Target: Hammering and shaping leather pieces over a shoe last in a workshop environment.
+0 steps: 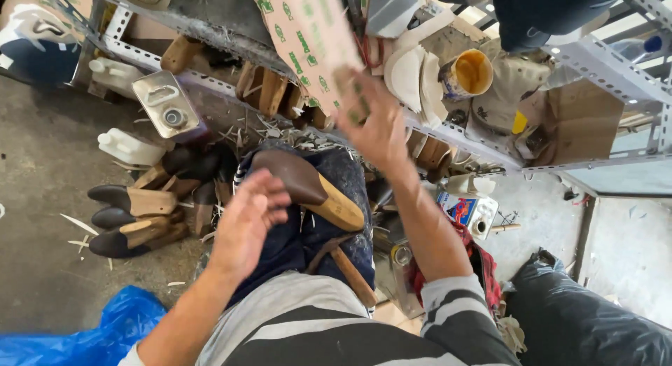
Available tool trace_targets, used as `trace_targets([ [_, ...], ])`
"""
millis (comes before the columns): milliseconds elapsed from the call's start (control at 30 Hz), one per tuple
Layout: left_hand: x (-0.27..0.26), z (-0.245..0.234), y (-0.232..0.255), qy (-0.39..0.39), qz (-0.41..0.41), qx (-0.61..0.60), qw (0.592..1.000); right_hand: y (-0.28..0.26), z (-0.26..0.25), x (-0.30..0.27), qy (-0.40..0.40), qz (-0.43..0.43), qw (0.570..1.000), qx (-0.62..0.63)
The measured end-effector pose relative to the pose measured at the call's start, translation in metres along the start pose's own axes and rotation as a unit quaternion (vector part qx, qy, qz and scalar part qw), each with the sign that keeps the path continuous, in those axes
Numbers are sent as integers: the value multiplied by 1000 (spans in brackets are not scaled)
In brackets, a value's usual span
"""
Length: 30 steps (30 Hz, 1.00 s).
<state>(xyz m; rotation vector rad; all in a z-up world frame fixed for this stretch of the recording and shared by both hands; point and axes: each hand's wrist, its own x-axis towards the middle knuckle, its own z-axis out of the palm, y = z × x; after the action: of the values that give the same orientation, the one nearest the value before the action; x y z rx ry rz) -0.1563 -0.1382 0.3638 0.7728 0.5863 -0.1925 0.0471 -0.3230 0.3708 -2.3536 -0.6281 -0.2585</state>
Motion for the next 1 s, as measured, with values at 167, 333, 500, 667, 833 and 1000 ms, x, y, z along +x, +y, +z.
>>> trace_targets([
  [167,71,-22,5,-35,278,-119,953,-82,6,-108,-56,-143,986,63],
  [333,51,-53,20,-115,255,-121,952,-22,3,-152,-237,-3,969,-71],
  [500,30,-71,14,-207,265,-162,927,-15,21,-182,-205,-22,971,-123],
  [667,15,-58,8,-206,260,-217,918,-51,-21,-167,-175,66,982,13],
  [833,14,-30,0,-307,288,-185,888,-113,-63,-177,-94,193,944,250],
  [1000,21,-1,-22,-350,294,-142,878,-146,-51,-203,-47,159,938,306],
])
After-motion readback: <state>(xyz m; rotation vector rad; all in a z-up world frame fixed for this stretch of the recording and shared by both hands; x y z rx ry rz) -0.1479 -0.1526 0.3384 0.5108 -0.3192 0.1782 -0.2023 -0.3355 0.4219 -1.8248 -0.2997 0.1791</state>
